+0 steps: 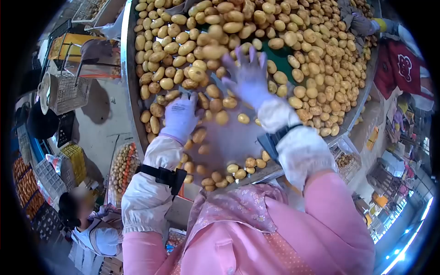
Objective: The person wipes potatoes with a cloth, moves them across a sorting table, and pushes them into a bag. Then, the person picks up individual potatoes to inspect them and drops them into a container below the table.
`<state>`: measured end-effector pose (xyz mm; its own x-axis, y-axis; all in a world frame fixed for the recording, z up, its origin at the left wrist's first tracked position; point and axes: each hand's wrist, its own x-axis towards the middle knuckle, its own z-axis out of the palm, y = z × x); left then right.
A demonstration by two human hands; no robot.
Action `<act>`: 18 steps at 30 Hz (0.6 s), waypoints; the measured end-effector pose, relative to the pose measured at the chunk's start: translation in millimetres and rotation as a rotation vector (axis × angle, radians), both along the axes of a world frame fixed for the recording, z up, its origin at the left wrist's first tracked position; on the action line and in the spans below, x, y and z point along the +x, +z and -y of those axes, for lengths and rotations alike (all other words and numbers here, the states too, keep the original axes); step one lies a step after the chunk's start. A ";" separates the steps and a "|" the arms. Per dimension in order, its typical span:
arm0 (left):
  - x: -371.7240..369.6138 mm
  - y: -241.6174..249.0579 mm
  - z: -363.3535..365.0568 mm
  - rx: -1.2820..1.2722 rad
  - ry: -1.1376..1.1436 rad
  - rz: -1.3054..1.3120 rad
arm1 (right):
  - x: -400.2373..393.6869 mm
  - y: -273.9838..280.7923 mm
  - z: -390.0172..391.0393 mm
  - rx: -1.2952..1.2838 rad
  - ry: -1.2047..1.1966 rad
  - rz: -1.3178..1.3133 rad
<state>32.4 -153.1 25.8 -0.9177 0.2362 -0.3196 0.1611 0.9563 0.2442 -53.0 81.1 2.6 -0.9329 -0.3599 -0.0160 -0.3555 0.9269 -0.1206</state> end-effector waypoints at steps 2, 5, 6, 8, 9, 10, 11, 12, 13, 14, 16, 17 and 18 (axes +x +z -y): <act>20.9 -16.7 -8.8 -0.018 0.027 0.067 | 61.0 -4.8 -20.2 -0.125 0.105 0.025; 80.9 -38.9 -11.1 -0.136 -0.004 0.007 | 153.4 3.3 -49.8 -0.151 0.094 0.193; 95.7 -36.3 -8.7 0.027 0.100 0.034 | 177.3 12.8 -62.1 -0.140 0.121 0.246; 122.3 -25.9 -7.3 0.290 0.334 0.029 | 219.5 23.9 -85.5 -0.116 0.149 0.297; 133.7 -30.4 -4.0 0.372 0.430 -0.020 | 238.5 21.7 -95.9 -0.316 0.060 0.302; 138.4 -21.4 -12.8 0.463 0.517 -0.109 | 248.1 25.4 -100.4 -0.519 -0.027 0.304; 143.8 -12.8 -25.2 0.552 0.602 -0.198 | 257.3 26.0 -100.0 -0.516 -0.027 0.298; 154.5 -14.8 -41.4 0.486 0.325 -0.321 | 261.2 34.0 -87.1 -0.987 -0.365 0.592; 163.8 -16.4 -61.5 0.411 0.047 -0.438 | 263.0 44.7 -71.7 -1.451 -0.718 0.881; 145.1 27.5 -88.7 0.618 0.044 -0.008 | 254.7 66.3 -54.1 -1.778 -0.952 1.120; 135.6 61.2 -111.0 0.806 0.022 0.423 | 267.0 50.6 -47.5 -1.551 -0.932 1.031; 151.7 37.5 -113.4 0.725 -0.130 0.156 | 275.5 37.9 -64.6 -1.202 -0.944 0.945; 163.3 17.7 -112.0 0.635 -0.276 -0.108 | 276.4 54.8 -82.1 -1.120 -0.937 0.836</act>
